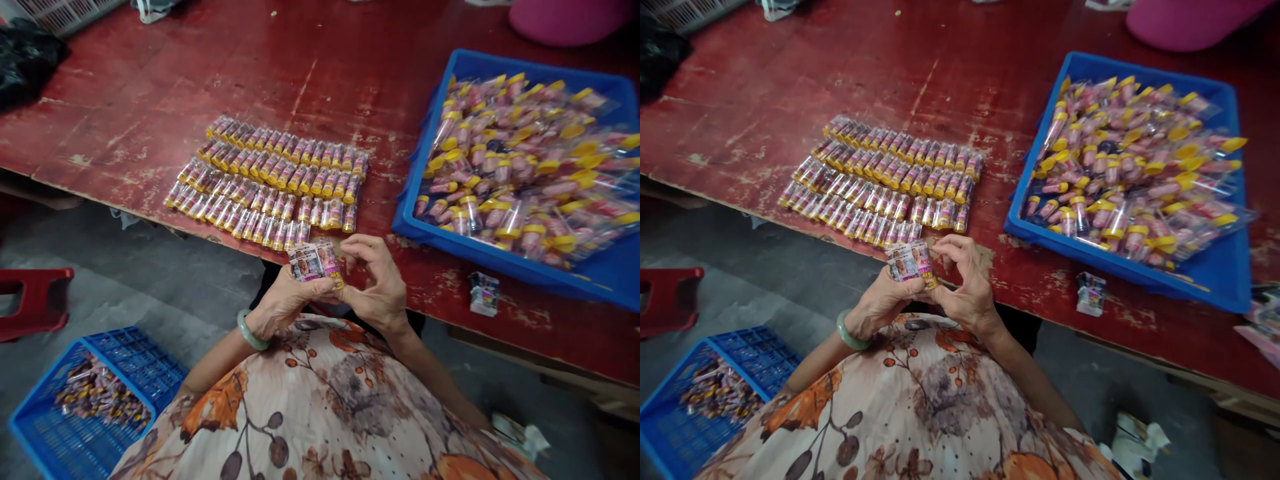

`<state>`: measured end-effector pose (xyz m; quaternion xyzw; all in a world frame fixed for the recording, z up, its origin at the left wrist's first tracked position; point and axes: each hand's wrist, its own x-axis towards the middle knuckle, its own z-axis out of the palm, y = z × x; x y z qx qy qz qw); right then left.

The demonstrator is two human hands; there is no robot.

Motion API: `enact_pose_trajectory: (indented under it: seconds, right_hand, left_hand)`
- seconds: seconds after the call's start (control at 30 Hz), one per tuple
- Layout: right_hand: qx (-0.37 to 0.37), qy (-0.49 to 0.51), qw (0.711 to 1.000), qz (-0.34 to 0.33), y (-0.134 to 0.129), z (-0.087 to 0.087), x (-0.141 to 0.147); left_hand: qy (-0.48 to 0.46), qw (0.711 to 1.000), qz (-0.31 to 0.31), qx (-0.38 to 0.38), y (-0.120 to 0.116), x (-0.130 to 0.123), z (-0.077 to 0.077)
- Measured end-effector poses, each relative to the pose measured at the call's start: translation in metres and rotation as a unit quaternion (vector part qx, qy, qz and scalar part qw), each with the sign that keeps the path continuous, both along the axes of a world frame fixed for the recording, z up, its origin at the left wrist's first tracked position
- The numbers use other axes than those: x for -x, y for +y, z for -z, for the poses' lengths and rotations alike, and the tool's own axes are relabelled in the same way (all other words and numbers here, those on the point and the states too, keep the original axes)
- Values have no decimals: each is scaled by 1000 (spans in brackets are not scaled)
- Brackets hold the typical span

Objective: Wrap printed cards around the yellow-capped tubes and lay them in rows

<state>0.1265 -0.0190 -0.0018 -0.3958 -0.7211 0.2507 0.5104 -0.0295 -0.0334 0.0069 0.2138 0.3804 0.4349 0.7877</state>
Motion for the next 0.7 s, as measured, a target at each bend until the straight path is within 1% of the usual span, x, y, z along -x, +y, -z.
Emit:
enact_pose_trajectory:
  seconds: [0.1, 0.13, 0.2, 0.3, 0.5, 0.7]
  right_hand:
    - [9, 5, 1000, -22, -3, -2, -4]
    - [19, 14, 999, -31, -4, -3, -5]
    - [19, 27, 999, -36, -6, -3, -7]
    - [-19, 25, 999, -20, -8, -5, -5]
    - [-107, -14, 993, 44, -14, -3, 4]
    - [-137, -24, 988, 65, -19, 4, 7]
  left_hand:
    - [-22, 999, -28, 0, 2, 0, 3]
    - [-29, 999, -31, -3, 3, 0, 4]
    - [-41, 999, -16, -8, 4, 0, 4]
    - [-49, 999, 6, -13, 4, 1, 5]
    - [-52, 998, -7, -23, 2, 0, 7]
    - [-57, 998, -18, -24, 1, -1, 6]
